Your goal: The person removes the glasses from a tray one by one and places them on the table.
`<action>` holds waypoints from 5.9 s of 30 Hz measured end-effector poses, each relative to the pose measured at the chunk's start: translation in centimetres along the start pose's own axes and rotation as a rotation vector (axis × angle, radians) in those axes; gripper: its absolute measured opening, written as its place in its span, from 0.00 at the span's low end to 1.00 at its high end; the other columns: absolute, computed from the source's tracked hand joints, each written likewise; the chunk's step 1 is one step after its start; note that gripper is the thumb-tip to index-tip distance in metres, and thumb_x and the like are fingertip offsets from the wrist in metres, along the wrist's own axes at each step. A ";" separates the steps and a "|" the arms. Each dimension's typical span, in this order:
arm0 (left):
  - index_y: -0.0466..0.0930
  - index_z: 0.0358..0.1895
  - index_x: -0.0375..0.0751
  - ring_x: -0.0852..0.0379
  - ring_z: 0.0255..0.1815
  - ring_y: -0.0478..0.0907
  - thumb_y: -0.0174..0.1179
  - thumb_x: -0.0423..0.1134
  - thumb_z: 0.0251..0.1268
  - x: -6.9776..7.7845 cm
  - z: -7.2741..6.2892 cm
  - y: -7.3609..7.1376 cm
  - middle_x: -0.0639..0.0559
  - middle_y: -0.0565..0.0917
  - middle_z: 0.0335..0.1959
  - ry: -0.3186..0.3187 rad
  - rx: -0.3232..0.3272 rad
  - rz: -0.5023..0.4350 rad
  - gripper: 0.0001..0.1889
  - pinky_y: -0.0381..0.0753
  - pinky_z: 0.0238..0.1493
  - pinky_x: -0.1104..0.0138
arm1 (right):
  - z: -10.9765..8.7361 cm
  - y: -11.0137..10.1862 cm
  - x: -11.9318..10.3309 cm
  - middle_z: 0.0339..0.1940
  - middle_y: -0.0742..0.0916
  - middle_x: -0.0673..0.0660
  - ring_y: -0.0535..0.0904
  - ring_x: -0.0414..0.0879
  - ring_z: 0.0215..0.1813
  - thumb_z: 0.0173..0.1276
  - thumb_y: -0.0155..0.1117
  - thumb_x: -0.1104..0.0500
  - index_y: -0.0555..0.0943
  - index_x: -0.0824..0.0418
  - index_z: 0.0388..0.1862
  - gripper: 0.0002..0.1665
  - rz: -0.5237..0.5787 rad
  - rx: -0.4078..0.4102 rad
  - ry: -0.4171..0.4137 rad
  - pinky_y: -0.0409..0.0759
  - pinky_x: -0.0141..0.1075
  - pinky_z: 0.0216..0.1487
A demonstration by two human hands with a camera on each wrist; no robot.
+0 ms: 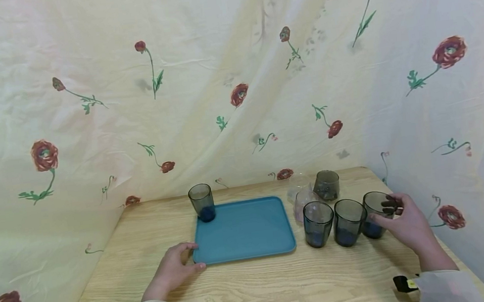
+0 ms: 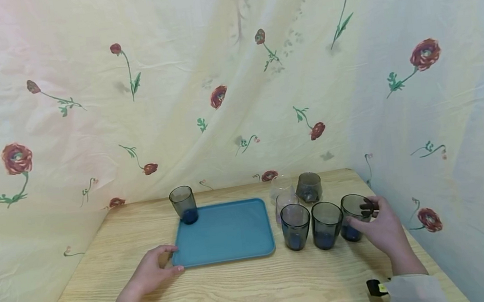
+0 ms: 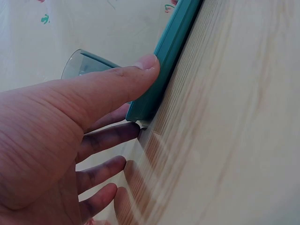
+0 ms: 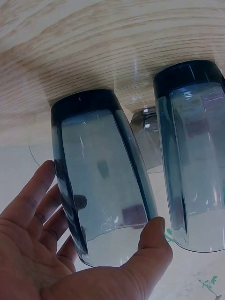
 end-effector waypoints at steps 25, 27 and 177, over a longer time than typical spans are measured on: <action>0.82 0.65 0.52 0.35 0.76 0.67 0.80 0.52 0.57 0.0 0.0 0.0 0.45 0.78 0.70 0.004 0.002 0.014 0.31 0.65 0.73 0.36 | 0.0 0.0 -0.2 0.70 0.70 0.78 0.65 0.76 0.66 0.71 0.72 0.38 0.49 0.76 0.81 0.63 -0.009 -0.022 -0.011 0.71 0.67 0.58; 0.82 0.65 0.52 0.35 0.76 0.67 0.80 0.51 0.57 0.1 0.0 -0.1 0.45 0.78 0.70 0.004 0.001 0.013 0.31 0.65 0.73 0.36 | -0.1 0.0 -0.2 0.71 0.69 0.79 0.64 0.77 0.67 0.72 0.70 0.37 0.47 0.75 0.82 0.64 -0.006 -0.039 -0.010 0.71 0.67 0.57; 0.84 0.63 0.49 0.38 0.75 0.69 0.80 0.49 0.58 0.0 0.4 -0.4 0.47 0.79 0.68 0.042 0.010 0.009 0.29 0.67 0.73 0.39 | 6.4 38.2 -28.0 0.71 0.78 0.63 0.75 0.60 0.70 0.67 0.80 0.52 0.68 0.59 0.79 0.46 0.316 -0.357 -0.190 0.78 0.56 0.67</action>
Point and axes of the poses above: each hand's wrist, its own z-axis towards the middle knuckle, its own y-axis out of the palm, x = y × z, the point moved 7 cm from there along z, towards the middle knuckle
